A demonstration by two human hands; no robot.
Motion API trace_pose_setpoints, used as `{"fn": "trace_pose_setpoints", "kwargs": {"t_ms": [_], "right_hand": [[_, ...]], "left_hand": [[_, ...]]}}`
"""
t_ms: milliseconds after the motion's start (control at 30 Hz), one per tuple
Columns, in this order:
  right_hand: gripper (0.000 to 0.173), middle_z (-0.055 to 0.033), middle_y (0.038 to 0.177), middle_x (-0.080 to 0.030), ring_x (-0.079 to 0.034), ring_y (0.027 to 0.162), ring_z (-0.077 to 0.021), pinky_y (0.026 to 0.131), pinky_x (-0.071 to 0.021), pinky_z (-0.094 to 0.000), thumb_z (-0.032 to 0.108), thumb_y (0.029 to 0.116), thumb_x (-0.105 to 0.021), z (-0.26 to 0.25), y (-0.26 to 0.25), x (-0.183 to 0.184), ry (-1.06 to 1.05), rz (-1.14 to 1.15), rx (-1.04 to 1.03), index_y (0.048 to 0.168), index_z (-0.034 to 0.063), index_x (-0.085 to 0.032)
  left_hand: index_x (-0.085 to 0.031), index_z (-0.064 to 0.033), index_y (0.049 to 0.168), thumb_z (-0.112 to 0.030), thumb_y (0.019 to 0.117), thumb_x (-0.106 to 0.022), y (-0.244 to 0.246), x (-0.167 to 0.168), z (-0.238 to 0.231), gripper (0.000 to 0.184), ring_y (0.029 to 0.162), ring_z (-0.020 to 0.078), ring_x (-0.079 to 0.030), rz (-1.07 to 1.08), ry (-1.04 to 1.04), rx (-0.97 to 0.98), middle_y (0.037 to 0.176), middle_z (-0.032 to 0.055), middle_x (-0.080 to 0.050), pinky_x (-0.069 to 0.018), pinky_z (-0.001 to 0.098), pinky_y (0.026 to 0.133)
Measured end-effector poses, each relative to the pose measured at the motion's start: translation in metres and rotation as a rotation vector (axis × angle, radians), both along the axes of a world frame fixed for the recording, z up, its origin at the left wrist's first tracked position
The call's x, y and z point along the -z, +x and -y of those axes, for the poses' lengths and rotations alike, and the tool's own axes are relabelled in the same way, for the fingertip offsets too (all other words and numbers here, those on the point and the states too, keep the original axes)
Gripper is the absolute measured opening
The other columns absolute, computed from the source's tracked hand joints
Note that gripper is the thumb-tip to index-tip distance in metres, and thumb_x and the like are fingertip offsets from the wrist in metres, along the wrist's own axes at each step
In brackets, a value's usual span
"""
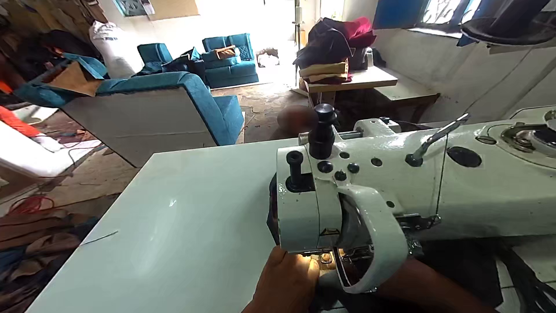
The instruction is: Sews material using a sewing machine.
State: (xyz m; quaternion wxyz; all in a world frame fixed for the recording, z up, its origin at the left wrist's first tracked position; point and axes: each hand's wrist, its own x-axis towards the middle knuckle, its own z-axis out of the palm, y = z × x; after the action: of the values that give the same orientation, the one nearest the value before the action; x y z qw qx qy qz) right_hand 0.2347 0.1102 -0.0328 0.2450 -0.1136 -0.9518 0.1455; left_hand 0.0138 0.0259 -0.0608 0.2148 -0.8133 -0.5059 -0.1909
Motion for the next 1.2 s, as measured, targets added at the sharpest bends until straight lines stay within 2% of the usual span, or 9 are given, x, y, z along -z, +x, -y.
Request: {"fn": "trace_pose_setpoints", "kwargs": {"t_ms": [200, 333, 433, 633, 733, 867, 967, 1033, 1200], "right_hand": [[0.01, -0.0126, 0.073, -0.069, -0.072, 0.072, -0.0287, 0.065, -0.0586, -0.0442, 0.005, 0.0894, -0.065, 0.003, -0.002, -0.002, 0.036, 0.061, 0.054, 0.08, 0.005, -0.069], [0.009, -0.0174, 0.078, -0.07, -0.072, 0.079, -0.0346, 0.075, -0.0579, -0.0499, 0.003, 0.092, -0.063, 0.006, -0.001, -0.008, -0.105, 0.125, 0.056, 0.09, 0.0003, -0.071], [0.009, -0.0156, 0.079, -0.07, -0.071, 0.079, -0.0323, 0.077, -0.0572, -0.0484, 0.003, 0.0921, -0.063, 0.007, -0.002, -0.004, -0.093, 0.091, 0.026, 0.087, 0.001, -0.07], [0.021, -0.018, 0.098, -0.073, -0.07, 0.096, -0.0346, 0.093, -0.051, -0.0516, 0.009, 0.1006, -0.056, 0.004, -0.004, -0.013, -0.264, 0.269, -0.069, 0.098, -0.0001, -0.074], [0.02, -0.0156, 0.098, -0.073, -0.07, 0.096, -0.033, 0.09, -0.0525, -0.0503, 0.007, 0.0987, -0.057, 0.002, -0.005, -0.003, -0.179, 0.272, -0.136, 0.1, 0.0039, -0.076], [0.017, -0.011, 0.091, -0.073, -0.071, 0.094, -0.0284, 0.084, -0.0559, -0.0458, 0.005, 0.0964, -0.059, -0.003, -0.007, 0.014, -0.067, 0.191, -0.198, 0.091, 0.006, -0.075], [0.019, -0.0121, 0.09, -0.073, -0.071, 0.092, -0.0294, 0.084, -0.0557, -0.0476, 0.005, 0.0976, -0.056, -0.002, -0.007, 0.009, -0.132, 0.199, -0.163, 0.092, 0.0056, -0.075], [0.024, -0.0149, 0.094, -0.074, -0.072, 0.094, -0.0326, 0.085, -0.0546, -0.052, 0.005, 0.0997, -0.052, -0.001, -0.009, 0.005, -0.219, 0.222, -0.135, 0.096, 0.0048, -0.076], [0.018, -0.011, 0.088, -0.073, -0.071, 0.088, -0.0289, 0.08, -0.0557, -0.0475, 0.006, 0.0948, -0.058, -0.004, -0.006, 0.012, -0.125, 0.203, -0.157, 0.09, 0.0074, -0.075]], "left_hand": [[-0.075, -0.0188, 0.081, -0.014, 0.0887, -0.057, -0.001, 0.002, 0.001, 0.02, 0.078, 0.0198, -0.068, 0.005, 0.031, -0.045, 0.073, 0.0001, -0.069, -0.0508, 0.0365, 0.071], [-0.074, -0.0203, 0.091, -0.026, 0.086, -0.06, -0.003, 0.006, 0.003, 0.015, 0.081, 0.0229, -0.067, 0.044, -0.026, -0.02, 0.079, 0.001, -0.069, -0.0506, 0.0427, 0.079], [-0.072, -0.0186, 0.095, -0.034, 0.0812, -0.065, -0.005, 0.005, 0.006, 0.022, 0.082, 0.0238, -0.068, 0.068, -0.04, 0.018, 0.081, 0.0016, -0.069, -0.0507, 0.0455, 0.082], [-0.073, -0.0196, 0.092, -0.015, 0.0913, -0.061, -0.007, -0.01, 0.009, 0.013, 0.093, 0.018, -0.069, 0.016, -0.102, 0.156, 0.093, -0.0031, -0.075, -0.0476, 0.0396, 0.088], [-0.074, -0.0211, 0.093, -0.014, 0.0937, -0.059, -0.014, -0.012, 0.008, 0.016, 0.099, 0.0162, -0.068, -0.029, -0.183, 0.217, 0.097, -0.0055, -0.075, -0.0462, 0.0381, 0.091], [-0.074, -0.0208, 0.101, -0.045, 0.0926, -0.061, -0.016, -0.015, 0.012, 0.029, 0.106, 0.0186, -0.067, -0.051, -0.293, 0.217, 0.104, -0.0037, -0.075, -0.0453, 0.0419, 0.095], [-0.075, -0.019, 0.096, -0.027, 0.0883, -0.066, -0.012, -0.012, 0.014, 0.014, 0.103, 0.0185, -0.069, -0.028, -0.255, 0.183, 0.1, -0.0033, -0.076, -0.0473, 0.0415, 0.092], [-0.075, -0.0196, 0.093, -0.024, 0.0877, -0.067, -0.011, -0.011, 0.013, 0.011, 0.103, 0.0175, -0.068, -0.023, -0.236, 0.187, 0.097, -0.004, -0.076, -0.0469, 0.0397, 0.092], [-0.076, -0.0156, 0.092, -0.019, 0.0915, -0.064, -0.018, -0.019, 0.01, 0.013, 0.104, 0.0204, -0.07, -0.017, -0.324, 0.275, 0.096, -0.0003, -0.077, -0.05, 0.0426, 0.088]]}}
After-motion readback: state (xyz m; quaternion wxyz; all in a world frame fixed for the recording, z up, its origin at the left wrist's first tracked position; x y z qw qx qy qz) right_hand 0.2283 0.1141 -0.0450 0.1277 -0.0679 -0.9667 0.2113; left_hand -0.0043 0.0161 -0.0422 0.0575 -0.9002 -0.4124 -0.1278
